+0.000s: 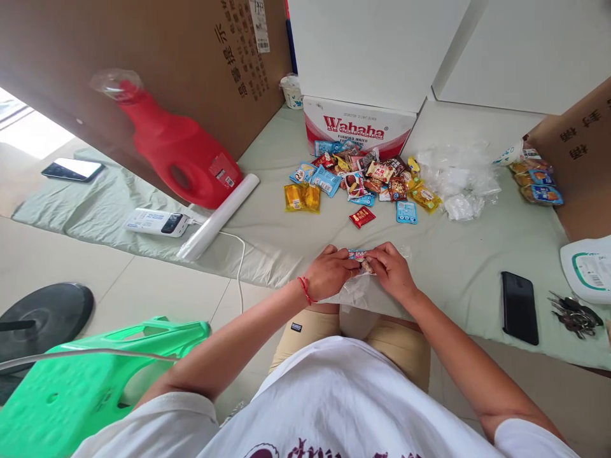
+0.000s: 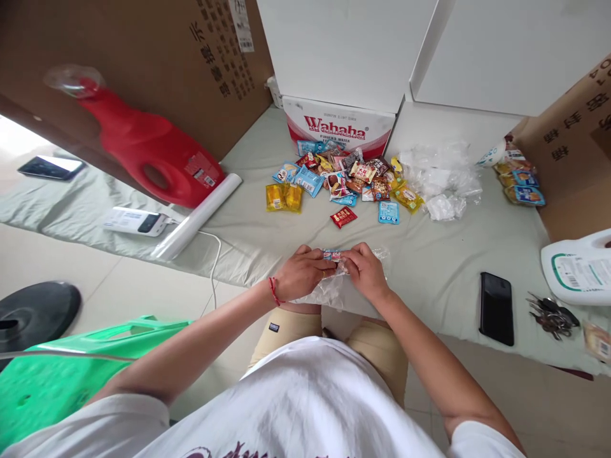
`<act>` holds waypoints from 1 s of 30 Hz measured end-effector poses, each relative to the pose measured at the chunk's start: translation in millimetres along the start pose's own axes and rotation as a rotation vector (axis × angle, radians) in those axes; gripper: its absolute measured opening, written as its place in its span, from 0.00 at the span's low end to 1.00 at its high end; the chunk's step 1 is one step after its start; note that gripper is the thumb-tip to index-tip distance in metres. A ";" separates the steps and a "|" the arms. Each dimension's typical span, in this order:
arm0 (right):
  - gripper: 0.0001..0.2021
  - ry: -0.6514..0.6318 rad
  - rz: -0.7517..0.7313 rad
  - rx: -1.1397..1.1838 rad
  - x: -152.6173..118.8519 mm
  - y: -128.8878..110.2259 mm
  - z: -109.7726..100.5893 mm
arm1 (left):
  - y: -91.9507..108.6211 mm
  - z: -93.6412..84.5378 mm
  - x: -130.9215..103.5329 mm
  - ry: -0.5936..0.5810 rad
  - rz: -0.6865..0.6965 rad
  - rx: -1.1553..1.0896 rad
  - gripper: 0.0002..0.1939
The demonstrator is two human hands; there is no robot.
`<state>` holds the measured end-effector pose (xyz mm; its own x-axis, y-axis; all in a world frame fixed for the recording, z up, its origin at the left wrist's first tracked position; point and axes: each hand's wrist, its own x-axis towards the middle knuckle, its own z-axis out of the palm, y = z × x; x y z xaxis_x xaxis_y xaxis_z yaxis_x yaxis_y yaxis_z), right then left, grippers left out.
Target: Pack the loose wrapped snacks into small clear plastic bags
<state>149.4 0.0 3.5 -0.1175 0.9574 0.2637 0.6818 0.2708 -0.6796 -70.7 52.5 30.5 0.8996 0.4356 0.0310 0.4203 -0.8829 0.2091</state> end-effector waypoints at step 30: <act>0.13 -0.207 0.168 -0.422 17.2 0.5 22.2 | -11.0 40.0 -19.9 0.603 -1.111 -0.552 0.25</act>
<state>131.7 18.8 -7.5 -0.0920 0.9958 0.0040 0.9315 0.0875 -0.3531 -88.5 46.5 -11.6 -0.1239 0.9921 -0.0206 0.6485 0.0966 0.7551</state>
